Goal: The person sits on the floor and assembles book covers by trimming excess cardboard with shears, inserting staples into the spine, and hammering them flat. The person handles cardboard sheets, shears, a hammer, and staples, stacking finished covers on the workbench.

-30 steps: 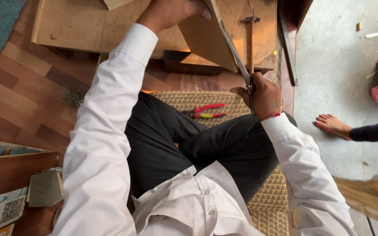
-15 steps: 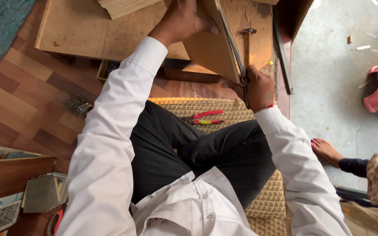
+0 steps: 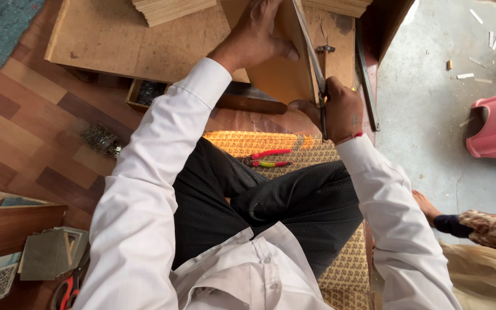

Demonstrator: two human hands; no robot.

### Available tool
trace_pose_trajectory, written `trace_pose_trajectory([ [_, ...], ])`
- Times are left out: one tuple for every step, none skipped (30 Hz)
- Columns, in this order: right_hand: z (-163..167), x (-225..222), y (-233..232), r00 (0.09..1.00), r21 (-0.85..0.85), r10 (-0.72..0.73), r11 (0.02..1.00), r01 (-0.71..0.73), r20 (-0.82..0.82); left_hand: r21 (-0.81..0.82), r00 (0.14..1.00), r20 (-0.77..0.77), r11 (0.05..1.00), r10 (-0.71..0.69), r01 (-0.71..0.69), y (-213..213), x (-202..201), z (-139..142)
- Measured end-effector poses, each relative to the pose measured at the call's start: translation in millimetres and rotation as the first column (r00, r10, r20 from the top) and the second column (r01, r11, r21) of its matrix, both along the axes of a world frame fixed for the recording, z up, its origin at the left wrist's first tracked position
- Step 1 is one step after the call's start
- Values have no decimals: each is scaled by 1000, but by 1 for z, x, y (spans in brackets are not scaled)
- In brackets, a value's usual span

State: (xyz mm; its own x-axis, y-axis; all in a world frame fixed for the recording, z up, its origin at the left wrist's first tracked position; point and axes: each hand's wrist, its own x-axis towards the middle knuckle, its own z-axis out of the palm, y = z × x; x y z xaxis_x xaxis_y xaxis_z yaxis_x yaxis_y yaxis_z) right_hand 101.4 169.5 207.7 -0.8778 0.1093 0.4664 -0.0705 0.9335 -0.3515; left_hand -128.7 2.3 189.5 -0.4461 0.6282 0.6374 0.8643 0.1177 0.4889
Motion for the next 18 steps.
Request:
trace_pose_trajectory([
  [2, 0, -1, 999, -23, 18, 1000, -19, -36, 17, 1000, -8, 1000, -10, 10, 0, 1, 1],
  [4, 0, -2, 997, 5, 37, 999, -36, -64, 30, 1000, -15, 999, -24, 24, 0, 3, 2],
  [7, -1, -3, 995, 38, 50, 998, -47, -88, 42, 999, -30, 999, -29, 30, 2, 5, 2],
  [9, -2, -1, 992, 73, 64, 996, -56, -111, 56, 998, -44, 998, -34, 37, 3, 7, 2],
  [10, -4, 0, 982, 134, 90, 989, -67, -167, 68, 997, -61, 997, -37, 41, 6, 9, 2],
  [11, -7, 3, 968, 196, 119, 978, -75, -221, 74, 996, -78, 996, -44, 49, 8, 10, 2],
  [10, -9, 6, 951, 256, 149, 963, -78, -269, 79, 994, -91, 995, -53, 60, 9, 12, 2],
  [9, -10, 9, 983, 197, 77, 979, -43, -169, 82, 993, -104, 994, -63, 72, 10, 13, 3],
  [6, -10, 12, 998, 141, 10, 990, -1, -62, 69, 993, -93, 995, -68, 74, 10, 15, 4],
  [3, -9, 15, 998, 91, -50, 995, 46, 49, 56, 994, -83, 996, -71, 75, 10, 16, 6],
  [0, -6, 17, 999, 60, -18, 998, 16, 26, 44, 995, -73, 996, -70, 74, 7, 16, 9],
  [-3, -5, 18, 1000, 27, 17, 999, -17, -2, 72, 993, -88, 994, -75, 82, 7, 18, 12],
  [-5, -3, 18, 998, -5, 52, 999, -52, -32, 99, 991, -106, 991, -80, 90, 5, 22, 15],
  [-5, 1, 19, 999, -93, 46, 995, -47, -5, 130, 989, -123, 986, -86, 102, 4, 23, 19],
  [-3, 3, 18, 999, -178, 43, 983, -38, 25, 119, 990, -117, 988, -83, 97, 7, 28, 22],
  [-1, 5, 18, 997, -266, 44, 964, -28, 57, 105, 991, -110, 990, -79, 91, 6, 31, 25],
  [3, 4, 17, 998, -369, 38, 929, -17, 50, 91, 992, -104, 992, -76, 86, 8, 34, 27],
  [8, 3, 17, 999, -467, 28, 884, -3, 45, 69, 994, -91, 996, -58, 65, 13, 40, 25],
])
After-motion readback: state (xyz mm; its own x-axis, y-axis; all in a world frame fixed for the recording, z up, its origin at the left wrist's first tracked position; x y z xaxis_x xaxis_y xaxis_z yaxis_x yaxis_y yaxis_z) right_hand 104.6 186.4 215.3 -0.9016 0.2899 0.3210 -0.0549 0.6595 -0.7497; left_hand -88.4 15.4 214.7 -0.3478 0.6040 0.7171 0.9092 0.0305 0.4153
